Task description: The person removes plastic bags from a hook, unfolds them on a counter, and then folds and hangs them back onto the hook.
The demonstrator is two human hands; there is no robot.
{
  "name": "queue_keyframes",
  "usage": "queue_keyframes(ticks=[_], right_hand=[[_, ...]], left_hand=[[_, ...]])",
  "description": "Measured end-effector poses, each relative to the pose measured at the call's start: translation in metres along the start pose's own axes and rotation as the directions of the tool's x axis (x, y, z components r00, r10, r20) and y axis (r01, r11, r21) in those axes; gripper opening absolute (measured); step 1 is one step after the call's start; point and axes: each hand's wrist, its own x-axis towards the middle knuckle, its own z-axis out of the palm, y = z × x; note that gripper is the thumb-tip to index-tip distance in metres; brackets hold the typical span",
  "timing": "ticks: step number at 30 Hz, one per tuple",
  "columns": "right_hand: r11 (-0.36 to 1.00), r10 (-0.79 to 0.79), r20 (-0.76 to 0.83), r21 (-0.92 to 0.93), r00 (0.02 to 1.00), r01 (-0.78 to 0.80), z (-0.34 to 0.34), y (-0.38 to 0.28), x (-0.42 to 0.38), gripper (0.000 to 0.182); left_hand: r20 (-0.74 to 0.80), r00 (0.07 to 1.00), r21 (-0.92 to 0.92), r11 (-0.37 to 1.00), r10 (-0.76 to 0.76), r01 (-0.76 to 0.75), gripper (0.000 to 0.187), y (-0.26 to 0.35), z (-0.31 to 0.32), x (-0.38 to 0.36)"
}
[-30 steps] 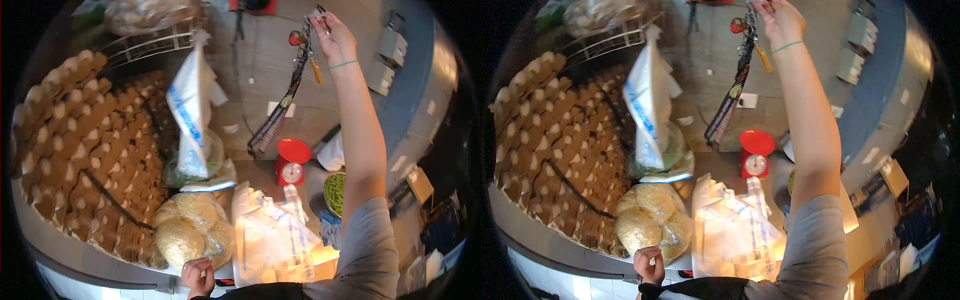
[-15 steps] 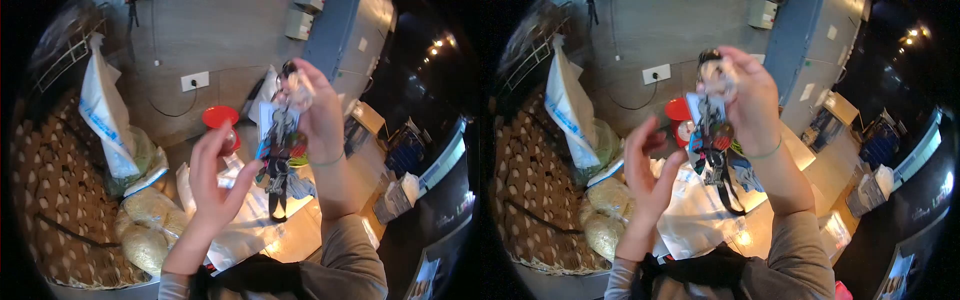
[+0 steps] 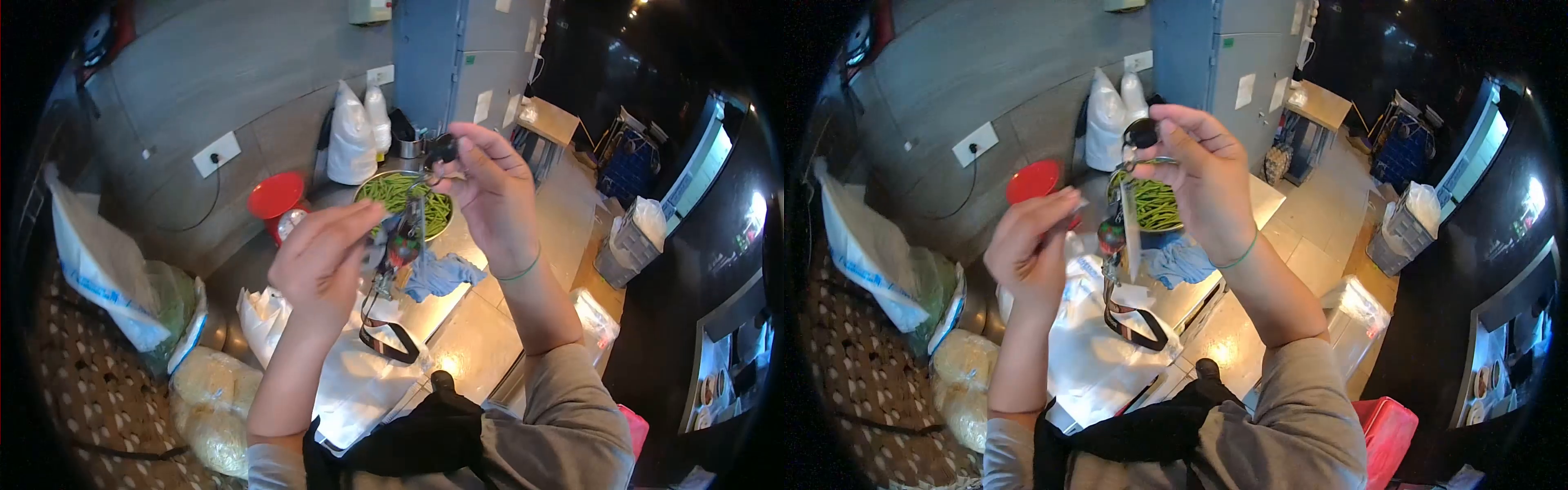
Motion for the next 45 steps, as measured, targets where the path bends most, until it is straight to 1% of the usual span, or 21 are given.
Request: queue_keyframes(ticks=[3, 5, 6, 8, 9, 14, 15, 17, 20, 22, 24, 26, 28, 32, 35, 38, 39, 40, 41, 44, 45], right_hand=[[0.995, -0.065, -0.059, 0.070, 0.996, 0.069, -0.039, -0.031, 0.025, 0.020], [0.985, -0.110, -0.038, 0.128, 0.993, 0.114, -0.071, -0.048, 0.057, 0.020], [0.987, -0.127, -0.056, 0.090, 0.990, 0.131, -0.085, -0.058, 0.076, 0.020], [0.988, -0.144, 0.096, 0.065, 0.985, 0.139, -0.127, -0.072, 0.120, 0.022], [0.991, -0.129, 0.089, 0.039, 0.988, 0.126, -0.142, -0.078, 0.138, 0.024], [0.996, -0.081, 0.058, -0.020, 0.995, 0.082, -0.197, -0.070, 0.217, 0.029], [0.993, -0.111, -0.041, -0.038, 0.993, 0.110, -0.198, -0.058, 0.219, 0.028], [0.988, -0.134, -0.082, -0.083, 0.988, 0.127, -0.226, -0.028, 0.231, 0.032], [0.989, -0.029, -0.142, -0.147, 0.990, 0.008, -0.289, 0.018, 0.233, 0.034], [0.985, 0.026, -0.312, -0.156, 0.950, -0.078, -0.332, 0.055, 0.225, 0.041], [0.988, 0.106, -0.265, -0.077, 0.958, -0.130, -0.399, 0.102, 0.206, 0.044], [0.945, 0.257, -0.372, -0.096, 0.892, -0.313, -0.475, 0.156, 0.182, 0.049], [0.933, 0.306, -0.493, -0.013, 0.814, -0.359, -0.486, 0.191, 0.136, 0.047], [0.876, 0.414, -0.489, -0.018, 0.768, -0.483, -0.528, 0.247, 0.065, 0.032], [0.869, 0.382, -0.470, -0.110, 0.796, -0.483, -0.532, 0.262, 0.026, 0.026], [0.781, 0.420, -0.587, -0.155, 0.692, -0.605, -0.562, 0.280, 0.014, 0.024], [0.614, 0.146, -0.466, -0.649, 0.873, -0.449, -0.564, 0.278, 0.011, 0.026], [0.259, -0.052, -0.194, -0.950, 0.980, -0.174, -0.556, 0.272, 0.012, 0.027], [0.073, -0.012, -0.424, -0.903, 0.905, -0.422, -0.438, 0.214, 0.006, 0.032], [0.297, -0.153, -0.128, -0.952, 0.980, -0.078, -0.374, 0.216, 0.000, 0.021], [0.432, -0.091, -0.127, -0.899, 0.988, -0.076, -0.313, 0.202, -0.013, 0.022]], left_hand=[[-0.045, 0.957, -0.161, 0.948, -0.285, 0.274, 0.015, 0.000, 0.018, -0.010], [-0.084, 0.869, -0.249, 0.855, -0.488, 0.455, 0.012, -0.008, 0.029, -0.023], [-0.117, 0.803, -0.273, 0.796, -0.584, 0.540, 0.013, -0.013, 0.035, -0.033], [-0.083, 0.668, -0.339, 0.652, -0.739, 0.679, 0.010, -0.028, 0.044, -0.062], [-0.073, 0.589, -0.402, 0.564, -0.805, 0.721, 0.009, -0.037, 0.048, -0.085], [-0.112, 0.152, -0.465, 0.187, -0.982, 0.865, 0.010, -0.046, 0.069, -0.181], [-0.146, 0.123, -0.430, 0.175, -0.982, 0.886, 0.008, -0.041, 0.075, -0.193], [-0.219, 0.074, -0.373, 0.154, -0.973, 0.915, 0.007, -0.028, 0.086, -0.212], [-0.320, 0.032, -0.364, 0.154, -0.947, 0.919, 0.007, 0.003, 0.099, -0.224], [-0.373, -0.032, -0.390, 0.126, -0.927, 0.912, 0.008, 0.021, 0.100, -0.237], [-0.423, -0.148, -0.397, 0.036, -0.894, 0.917, 0.011, 0.039, 0.098, -0.245], [-0.450, -0.240, -0.417, -0.036, -0.860, 0.908, 0.013, 0.053, 0.095, -0.254], [-0.469, -0.272, -0.427, -0.054, -0.840, 0.903, 0.018, 0.067, 0.095, -0.269], [-0.537, -0.330, -0.462, -0.056, -0.776, 0.885, 0.021, 0.088, 0.093, -0.276], [-0.588, -0.419, -0.494, -0.104, -0.691, 0.863, 0.022, 0.105, 0.090, -0.271], [-0.616, -0.439, -0.561, -0.027, -0.655, 0.827, 0.027, 0.124, 0.078, -0.281], [-0.633, -0.454, -0.570, -0.019, -0.628, 0.821, 0.029, 0.132, 0.073, -0.284], [-0.650, -0.465, -0.576, -0.010, -0.601, 0.817, 0.030, 0.140, 0.068, -0.289], [-0.664, -0.477, -0.582, -0.002, -0.575, 0.813, 0.033, 0.150, 0.061, -0.293], [-0.638, -0.560, -0.697, 0.089, -0.529, 0.711, 0.038, 0.195, 0.038, -0.296], [-0.658, -0.557, -0.700, 0.138, -0.507, 0.700, 0.038, 0.212, 0.029, -0.307]])
